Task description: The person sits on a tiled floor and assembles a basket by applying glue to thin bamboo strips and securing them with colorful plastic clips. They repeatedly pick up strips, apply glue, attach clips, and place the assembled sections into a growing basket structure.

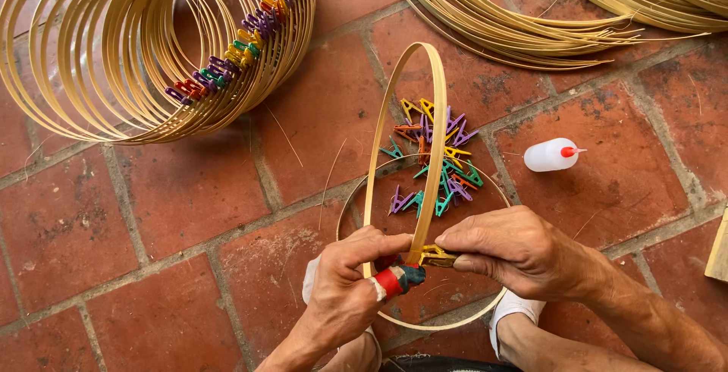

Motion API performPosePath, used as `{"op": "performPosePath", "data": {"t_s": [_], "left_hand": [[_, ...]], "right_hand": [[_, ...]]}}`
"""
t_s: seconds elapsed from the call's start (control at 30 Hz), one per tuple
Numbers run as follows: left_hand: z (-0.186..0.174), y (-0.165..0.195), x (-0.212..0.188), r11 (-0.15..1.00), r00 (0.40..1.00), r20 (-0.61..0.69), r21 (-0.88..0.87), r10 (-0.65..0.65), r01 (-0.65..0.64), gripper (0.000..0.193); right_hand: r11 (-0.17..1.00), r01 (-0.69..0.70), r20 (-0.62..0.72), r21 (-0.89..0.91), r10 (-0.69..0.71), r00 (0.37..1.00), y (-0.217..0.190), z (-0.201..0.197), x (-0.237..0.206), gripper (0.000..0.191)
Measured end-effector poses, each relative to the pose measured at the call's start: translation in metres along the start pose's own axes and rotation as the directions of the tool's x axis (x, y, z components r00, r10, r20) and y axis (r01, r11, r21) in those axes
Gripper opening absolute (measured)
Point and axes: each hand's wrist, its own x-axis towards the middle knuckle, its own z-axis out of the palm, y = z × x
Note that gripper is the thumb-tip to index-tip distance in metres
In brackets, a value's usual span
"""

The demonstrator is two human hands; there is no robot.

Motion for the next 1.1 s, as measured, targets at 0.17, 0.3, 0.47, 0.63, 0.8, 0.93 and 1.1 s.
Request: {"op": "performPosePath", "data": {"t_s": [0.17, 0.3, 0.47, 0.63, 0.8, 0.93, 1.1], "left_hand": [[-0.003, -0.001, -0.002, 1.000, 1.000, -0.012, 0.026, 0.016, -0.015, 0.035], [-0.004, -0.002, -0.002, 0.997, 0.999, -0.002, 0.076, 0.033, -0.033, 0.033], [-0.006, -0.003, -0.002, 0.998, 0.999, -0.006, 0.050, 0.040, -0.039, 0.033], [-0.006, -0.005, -0.003, 0.993, 0.995, -0.007, 0.063, 0.096, -0.095, 0.034], [-0.008, -0.004, -0.002, 0.999, 0.999, -0.019, 0.010, 0.039, -0.038, 0.036], [-0.010, -0.003, -0.006, 0.999, 0.999, -0.045, -0.031, 0.025, -0.026, 0.032], [-0.012, -0.006, -0.008, 0.998, 0.997, -0.065, -0.048, -0.033, 0.030, 0.030]], "right_hand": [[0.999, -0.014, 0.026, 0.049, 0.013, 1.000, -0.003, 0.001, 0.002, 0.024], [1.000, 0.015, 0.019, 0.001, -0.015, 1.000, -0.005, 0.003, 0.006, 0.021], [0.998, 0.055, -0.012, 0.029, -0.054, 0.998, -0.001, 0.006, 0.003, 0.018], [0.981, -0.074, -0.068, 0.177, 0.088, 0.994, 0.041, 0.005, -0.031, 0.030], [0.688, -0.397, -0.262, -0.607, 0.298, 0.918, 0.146, 0.031, -0.061, 0.024], [0.589, -0.452, -0.359, -0.669, 0.276, 0.891, 0.197, 0.074, -0.102, 0.018], [0.539, -0.424, -0.196, -0.728, 0.429, 0.882, 0.208, 0.092, -0.118, 0.016]]}}
